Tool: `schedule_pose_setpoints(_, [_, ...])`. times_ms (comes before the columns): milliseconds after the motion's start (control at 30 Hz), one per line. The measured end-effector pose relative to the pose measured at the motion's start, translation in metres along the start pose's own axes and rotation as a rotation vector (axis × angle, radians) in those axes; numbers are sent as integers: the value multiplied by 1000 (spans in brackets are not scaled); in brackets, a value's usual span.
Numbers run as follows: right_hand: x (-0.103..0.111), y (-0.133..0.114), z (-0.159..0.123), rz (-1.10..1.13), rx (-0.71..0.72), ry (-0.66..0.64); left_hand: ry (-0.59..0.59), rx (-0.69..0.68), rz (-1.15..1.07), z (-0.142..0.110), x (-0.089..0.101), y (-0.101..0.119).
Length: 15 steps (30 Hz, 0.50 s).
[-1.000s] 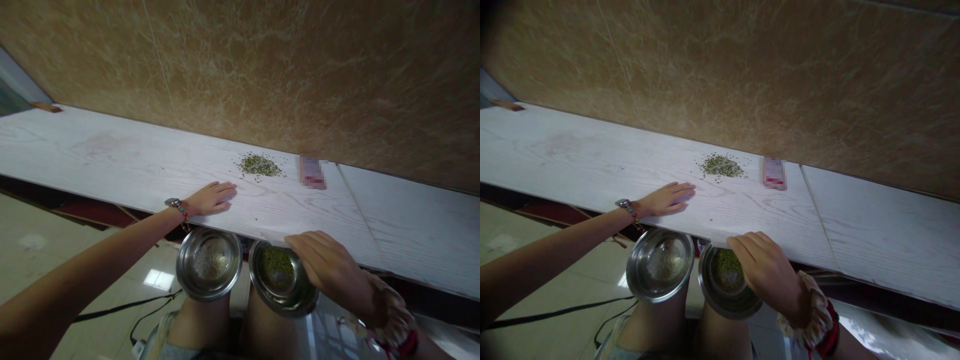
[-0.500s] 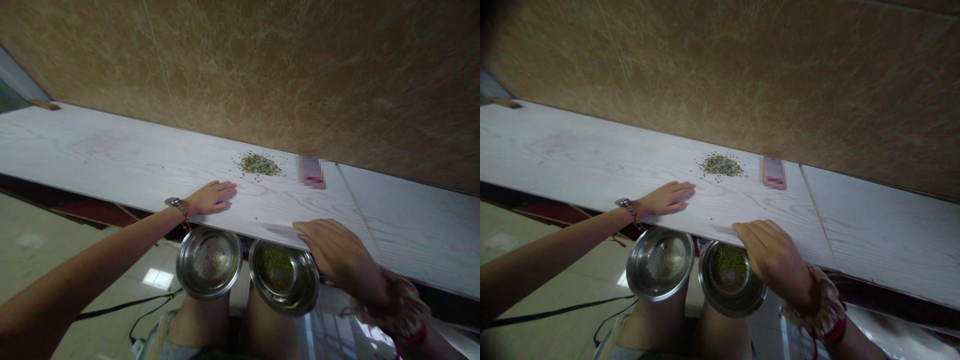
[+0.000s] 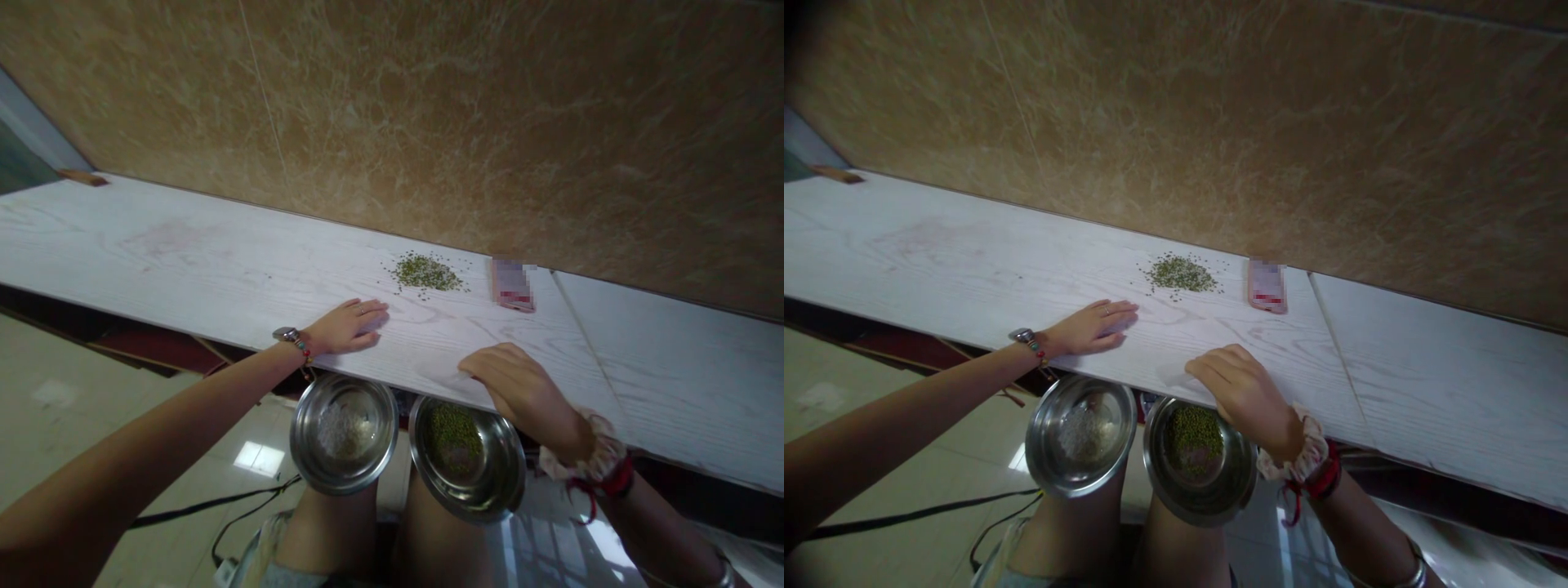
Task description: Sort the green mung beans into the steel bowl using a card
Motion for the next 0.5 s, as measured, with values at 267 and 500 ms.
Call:
schedule_pose_setpoints(267, [18,-13,-10,61,-9,-110,14,-8,-4,0,0,0])
schedule_pose_setpoints(500, [23,2,-14,-7,-53,-25,1,18,0,-1,1,-1])
Point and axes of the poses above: each hand's wrist, its own z-axis towards the middle knuckle, its own x-axis out of the back of the hand, y = z × x, the point moved 10 cm from there along z, towards the middle knuckle, and after that the axes turned 4 degrees about -x, right-handed, at the moved point
